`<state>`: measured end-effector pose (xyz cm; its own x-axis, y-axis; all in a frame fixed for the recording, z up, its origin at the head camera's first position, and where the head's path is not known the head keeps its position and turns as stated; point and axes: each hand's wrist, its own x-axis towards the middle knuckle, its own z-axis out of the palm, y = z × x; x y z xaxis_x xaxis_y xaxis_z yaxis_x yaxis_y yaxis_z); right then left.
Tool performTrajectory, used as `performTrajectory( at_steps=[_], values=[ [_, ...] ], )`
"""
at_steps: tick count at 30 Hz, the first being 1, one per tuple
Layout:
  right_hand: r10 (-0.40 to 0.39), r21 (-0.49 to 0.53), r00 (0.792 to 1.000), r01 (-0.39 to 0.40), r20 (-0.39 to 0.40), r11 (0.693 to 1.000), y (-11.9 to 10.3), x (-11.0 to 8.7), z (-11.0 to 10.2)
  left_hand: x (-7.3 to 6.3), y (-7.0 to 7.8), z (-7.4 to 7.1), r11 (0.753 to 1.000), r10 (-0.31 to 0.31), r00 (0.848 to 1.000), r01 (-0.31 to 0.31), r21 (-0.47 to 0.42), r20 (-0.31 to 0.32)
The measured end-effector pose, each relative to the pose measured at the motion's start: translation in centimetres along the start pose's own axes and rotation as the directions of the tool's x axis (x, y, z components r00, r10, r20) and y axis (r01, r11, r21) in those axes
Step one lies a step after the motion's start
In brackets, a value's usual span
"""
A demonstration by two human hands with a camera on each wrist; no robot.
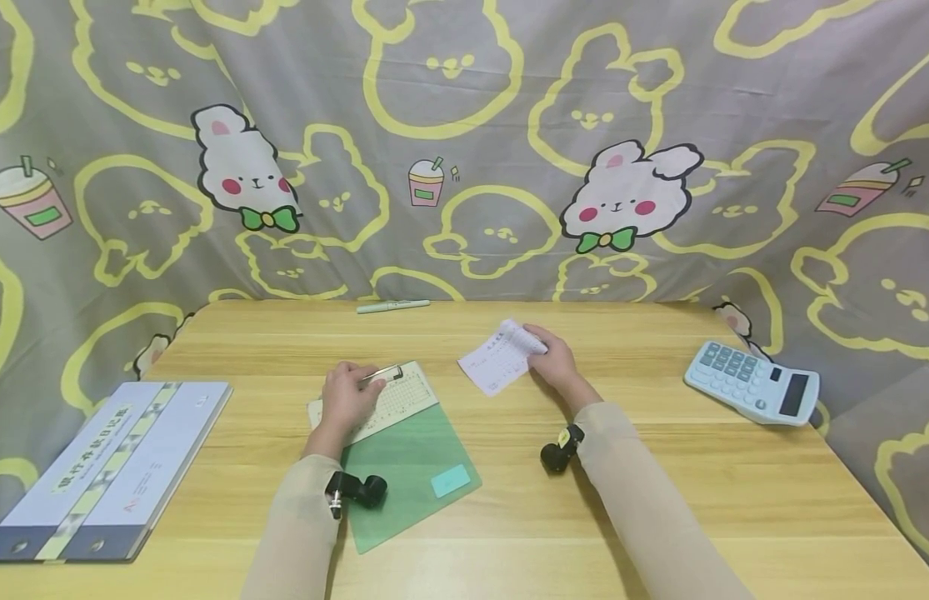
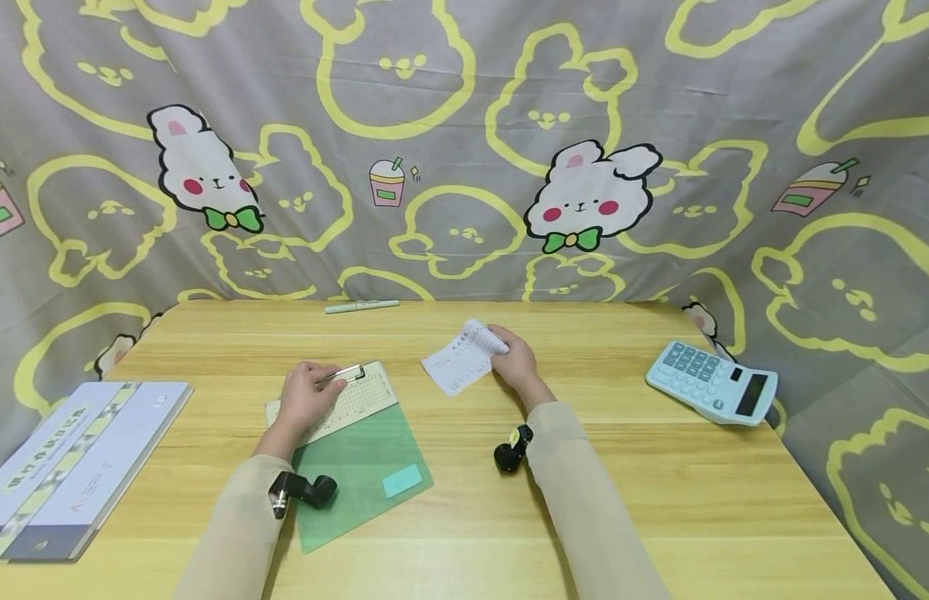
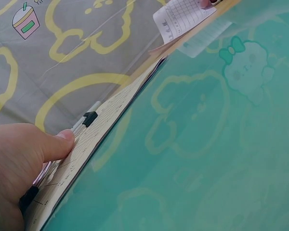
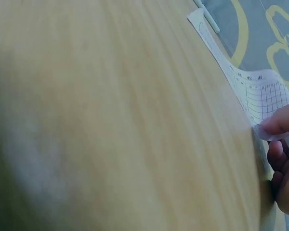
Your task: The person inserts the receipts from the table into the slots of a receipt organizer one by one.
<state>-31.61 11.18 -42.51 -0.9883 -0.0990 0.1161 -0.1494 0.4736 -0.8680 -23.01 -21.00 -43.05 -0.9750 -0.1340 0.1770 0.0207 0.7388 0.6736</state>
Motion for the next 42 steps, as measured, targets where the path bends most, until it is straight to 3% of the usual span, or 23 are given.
performTrajectory(
  at_steps=[9, 17, 23, 33, 42],
  values=[
    [0.033, 0.189, 0.999, -0.026, -0.033, 0.982, -0.22, -0.11, 0.43, 0.03, -0.02, 0.0, 1.0, 0.0, 1.0, 0.0, 0.002, -0.001],
    [0.067, 0.139, 0.993, -0.054, -0.093, 0.989, -0.19, -0.31, 0.33, 0.07, -0.03, 0.05, 1.0, 0.002, 1.0, -0.002, 0.003, -0.001],
    [0.046, 0.109, 0.993, -0.034, -0.106, 0.993, -0.11, -0.31, 0.17, 0.09, 0.01, -0.02, 1.0, 0.002, 1.0, -0.002, 0.003, -0.003],
    [0.028, 0.18, 0.993, -0.007, -0.111, 0.984, 0.5, -0.18, 0.03, 0.03, 0.03, -0.03, 1.0, -0.005, 1.0, 0.005, -0.006, 0.008],
    [0.032, 0.188, 0.986, -0.001, -0.162, 0.982, 0.57, -0.36, -0.41, 0.05, -0.07, 0.0, 1.0, -0.004, 1.0, 0.004, -0.005, 0.005]
  ],
)
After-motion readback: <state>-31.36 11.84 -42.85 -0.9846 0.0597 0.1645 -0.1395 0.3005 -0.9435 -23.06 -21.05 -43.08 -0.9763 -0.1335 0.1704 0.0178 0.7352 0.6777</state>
